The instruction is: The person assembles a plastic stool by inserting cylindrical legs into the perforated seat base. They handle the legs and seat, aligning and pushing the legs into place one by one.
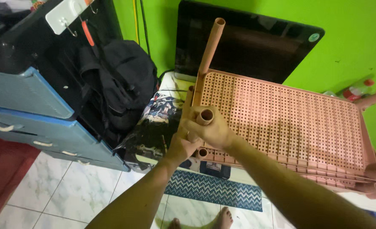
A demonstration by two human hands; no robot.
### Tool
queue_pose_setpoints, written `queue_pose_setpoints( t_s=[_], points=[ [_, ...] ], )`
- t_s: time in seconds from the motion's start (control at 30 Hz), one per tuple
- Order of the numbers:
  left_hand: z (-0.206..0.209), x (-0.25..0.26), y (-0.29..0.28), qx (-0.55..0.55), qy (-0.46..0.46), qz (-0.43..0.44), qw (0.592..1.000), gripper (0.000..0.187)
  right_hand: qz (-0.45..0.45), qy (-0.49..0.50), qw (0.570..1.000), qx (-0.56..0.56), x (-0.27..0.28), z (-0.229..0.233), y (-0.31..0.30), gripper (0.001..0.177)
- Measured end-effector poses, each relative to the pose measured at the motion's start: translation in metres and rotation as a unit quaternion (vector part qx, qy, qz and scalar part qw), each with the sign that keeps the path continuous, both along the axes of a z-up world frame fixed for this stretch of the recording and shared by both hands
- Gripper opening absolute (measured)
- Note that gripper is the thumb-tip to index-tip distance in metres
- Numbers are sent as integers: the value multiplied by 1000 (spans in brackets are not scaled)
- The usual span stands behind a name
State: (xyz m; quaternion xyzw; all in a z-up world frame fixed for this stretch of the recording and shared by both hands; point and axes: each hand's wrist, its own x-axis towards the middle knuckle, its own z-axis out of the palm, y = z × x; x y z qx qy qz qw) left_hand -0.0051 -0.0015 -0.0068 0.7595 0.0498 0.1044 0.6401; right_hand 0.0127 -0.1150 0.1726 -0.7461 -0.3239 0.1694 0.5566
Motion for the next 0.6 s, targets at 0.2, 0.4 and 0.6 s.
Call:
queue_pose_setpoints(
  t_s=[0.2, 0.4, 0.6],
  points=[
    [-2, -4, 2, 69, -55, 11, 996, 35, 88, 20, 994, -56, 9, 19, -10, 18],
    [23, -11, -4, 67, -67, 24, 995, 56, -226, -7, 966, 127, -36, -48, 20, 13],
    [14, 4, -5, -391, -14, -39, 919, 55, -354, -33, 915, 191, -23, -74, 46, 35]
  ],
)
